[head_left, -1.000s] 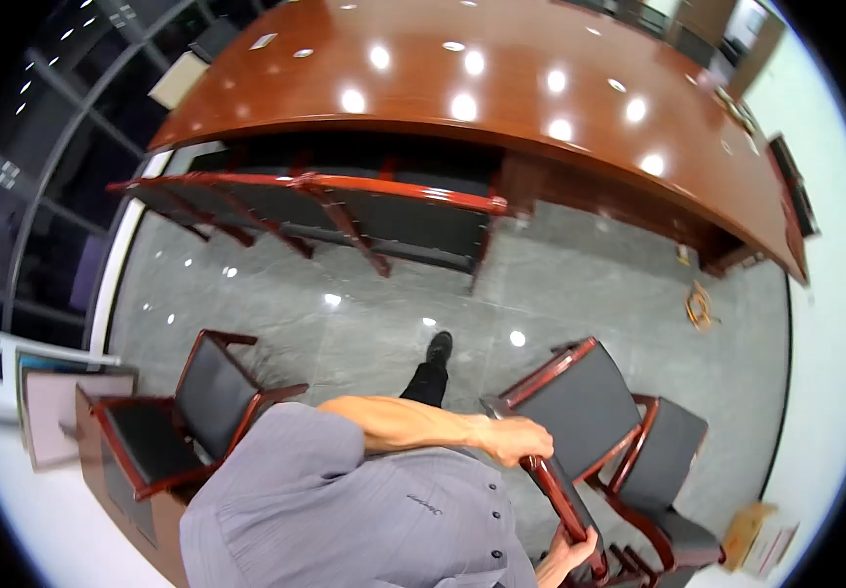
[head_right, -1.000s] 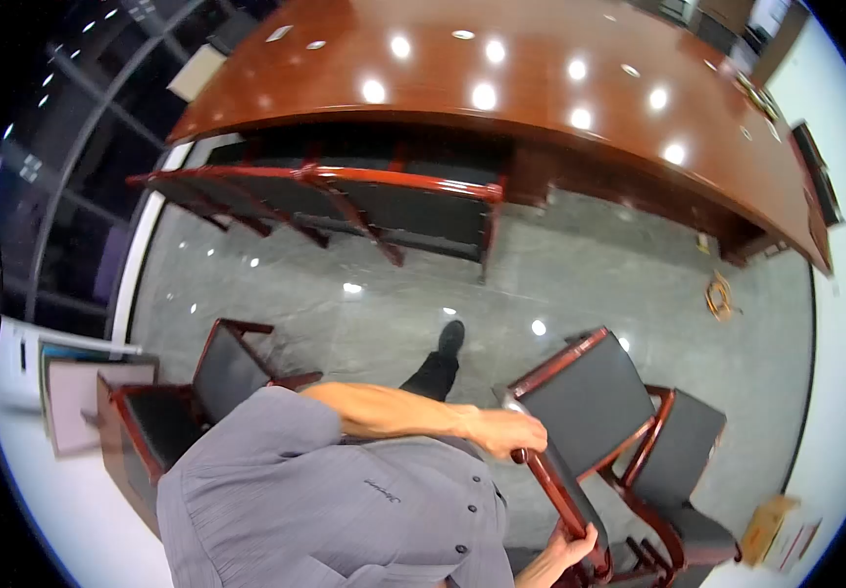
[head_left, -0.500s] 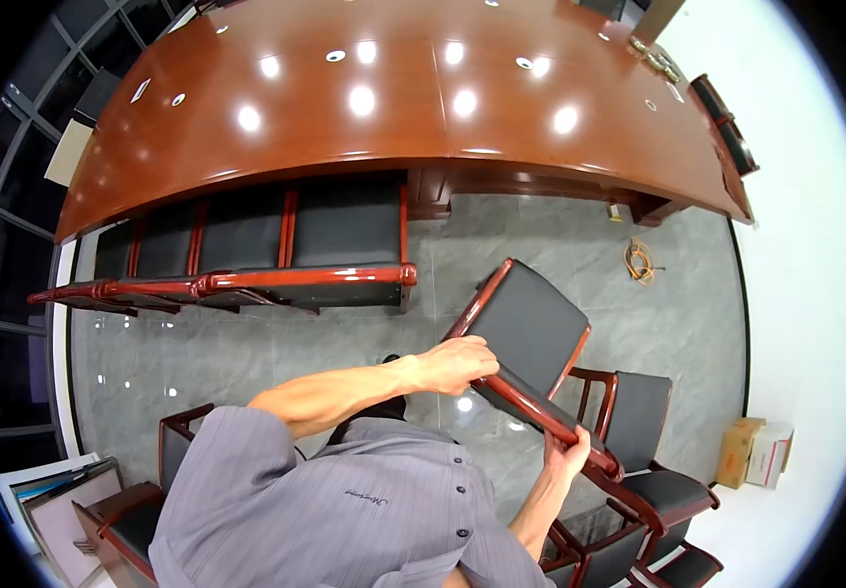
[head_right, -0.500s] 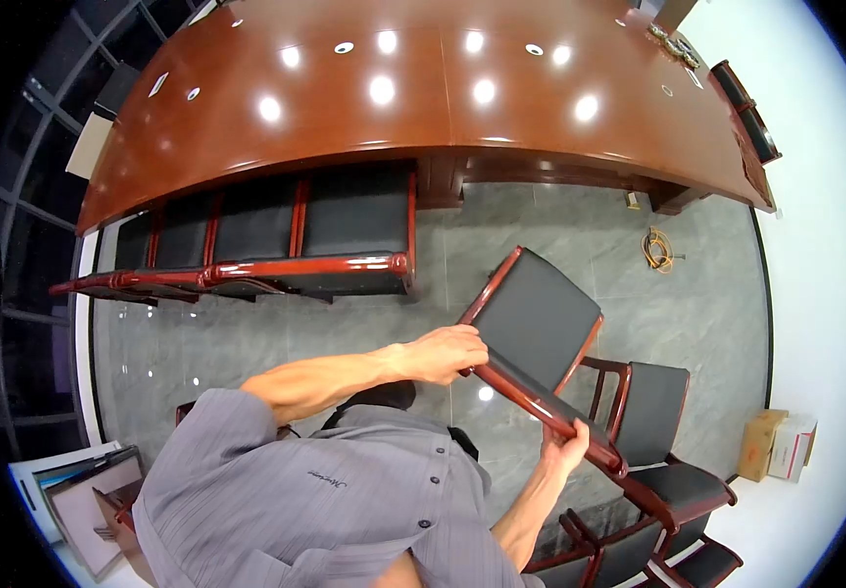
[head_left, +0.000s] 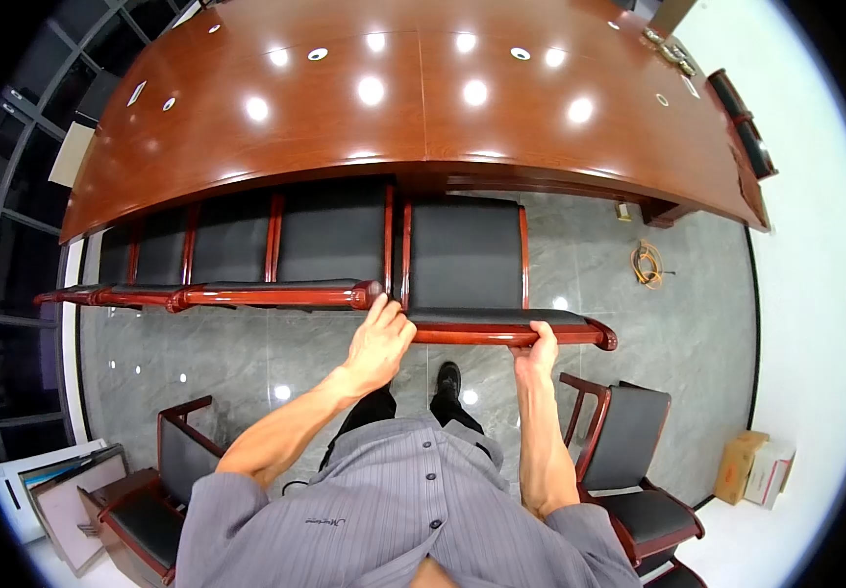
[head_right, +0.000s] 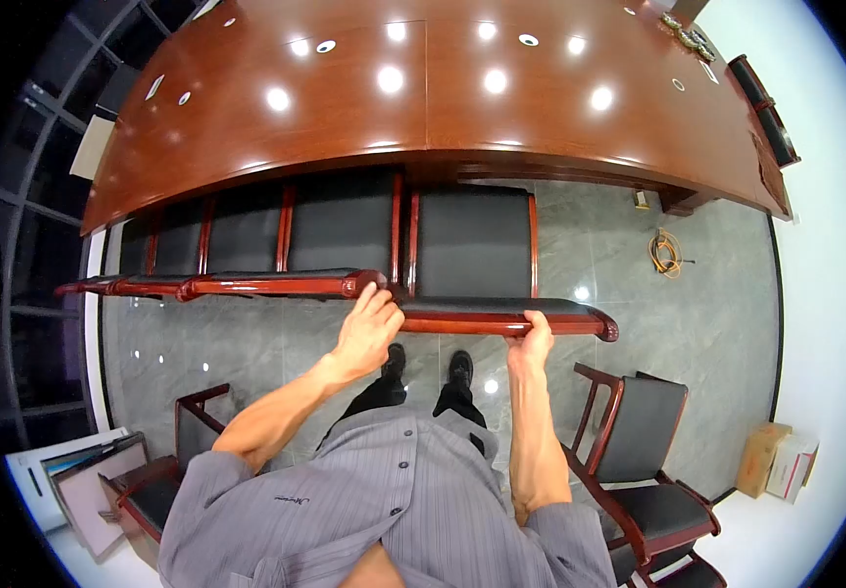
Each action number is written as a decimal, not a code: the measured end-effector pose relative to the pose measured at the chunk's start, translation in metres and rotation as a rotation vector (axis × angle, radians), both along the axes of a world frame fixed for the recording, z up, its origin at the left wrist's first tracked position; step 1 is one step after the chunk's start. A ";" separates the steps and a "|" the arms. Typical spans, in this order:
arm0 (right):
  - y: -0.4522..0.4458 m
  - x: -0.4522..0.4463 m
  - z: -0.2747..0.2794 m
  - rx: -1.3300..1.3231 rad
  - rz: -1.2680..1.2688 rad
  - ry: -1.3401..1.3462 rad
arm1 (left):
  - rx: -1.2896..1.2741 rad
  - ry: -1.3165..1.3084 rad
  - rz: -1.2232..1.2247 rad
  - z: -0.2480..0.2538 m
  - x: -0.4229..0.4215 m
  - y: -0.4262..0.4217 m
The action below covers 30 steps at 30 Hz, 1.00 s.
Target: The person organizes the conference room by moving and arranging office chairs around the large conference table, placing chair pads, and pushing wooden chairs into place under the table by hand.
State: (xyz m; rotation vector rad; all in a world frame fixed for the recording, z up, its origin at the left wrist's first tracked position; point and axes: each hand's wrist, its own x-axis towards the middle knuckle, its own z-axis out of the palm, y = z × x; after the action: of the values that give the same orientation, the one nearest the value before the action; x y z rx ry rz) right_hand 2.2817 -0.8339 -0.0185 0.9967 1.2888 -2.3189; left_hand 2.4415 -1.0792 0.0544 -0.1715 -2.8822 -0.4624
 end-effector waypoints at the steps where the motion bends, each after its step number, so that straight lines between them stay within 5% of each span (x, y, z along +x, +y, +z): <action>1: -0.006 -0.006 0.002 0.012 0.014 -0.004 | -0.114 -0.016 0.043 0.005 -0.006 0.000; 10: -0.036 0.004 -0.007 -0.062 0.011 0.005 | -0.263 -0.247 0.160 0.013 -0.011 -0.023; 27: -0.051 -0.031 -0.005 0.070 0.200 0.071 | -0.113 0.005 0.183 0.006 -0.006 -0.034; 30: -0.051 -0.030 -0.006 0.053 0.203 0.121 | 0.117 0.045 0.194 0.002 0.000 -0.043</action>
State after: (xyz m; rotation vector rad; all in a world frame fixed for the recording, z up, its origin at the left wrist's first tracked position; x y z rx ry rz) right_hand 2.2518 -0.8844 -0.0243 0.7128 1.4334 -2.2289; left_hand 2.4418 -1.1225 0.0560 0.1139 -2.7814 -0.5799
